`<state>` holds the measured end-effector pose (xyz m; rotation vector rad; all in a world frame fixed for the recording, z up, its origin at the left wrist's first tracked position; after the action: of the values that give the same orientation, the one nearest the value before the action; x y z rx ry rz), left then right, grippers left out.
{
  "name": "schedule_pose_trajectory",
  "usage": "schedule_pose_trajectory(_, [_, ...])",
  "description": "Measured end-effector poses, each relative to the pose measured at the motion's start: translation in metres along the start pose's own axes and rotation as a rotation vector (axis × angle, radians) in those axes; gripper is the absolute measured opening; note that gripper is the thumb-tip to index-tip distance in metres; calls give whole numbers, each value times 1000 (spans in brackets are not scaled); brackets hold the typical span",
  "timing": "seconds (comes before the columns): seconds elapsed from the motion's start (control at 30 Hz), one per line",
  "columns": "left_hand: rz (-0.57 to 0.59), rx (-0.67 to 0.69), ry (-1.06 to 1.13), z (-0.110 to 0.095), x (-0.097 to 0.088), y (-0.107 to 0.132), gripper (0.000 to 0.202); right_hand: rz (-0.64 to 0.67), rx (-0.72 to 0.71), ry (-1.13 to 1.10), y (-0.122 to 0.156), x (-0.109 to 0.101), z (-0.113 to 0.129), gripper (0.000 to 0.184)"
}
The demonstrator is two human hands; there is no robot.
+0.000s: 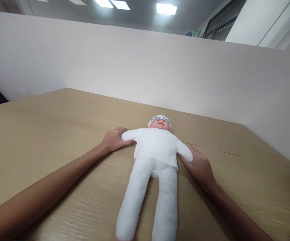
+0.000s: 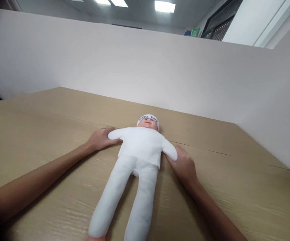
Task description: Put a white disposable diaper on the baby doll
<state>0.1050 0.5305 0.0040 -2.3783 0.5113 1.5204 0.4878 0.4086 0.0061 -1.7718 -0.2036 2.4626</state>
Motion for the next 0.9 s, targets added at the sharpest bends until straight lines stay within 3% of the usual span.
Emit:
schedule_pose_trajectory(0.1, [-36, 9, -67, 1, -1, -28, 69, -13, 5, -9, -32, 0, -6, 42])
schedule_pose_trajectory(0.2, [-92, 65, -82, 1, -3, -36, 71, -31, -17, -28, -47, 0, -13, 45])
schedule_pose_trajectory(0.43, [-96, 232, 1, 18, -2, -2, 60, -24, -167, -37, -18, 0, -27, 57])
schedule_pose_trajectory(0.73, [-31, 214, 61, 30, 4, -19, 59, 17, -97, -77, -31, 8, -38, 60])
schedule_pose_trajectory(0.9, [-55, 148, 26, 34, 7, -16, 66, -49, -78, -28, -27, 8, -38, 66])
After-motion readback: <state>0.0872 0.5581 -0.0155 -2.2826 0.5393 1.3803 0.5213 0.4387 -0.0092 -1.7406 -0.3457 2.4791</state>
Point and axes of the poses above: each hand's wrist, its own y-axis away from the middle knuckle, its own x-axis out of the palm, z = x × y, the point moved 7 cm from there along -y, towards the middle knuckle, and after that the axes turned 14 degrees about z, right-handed, at the moved point
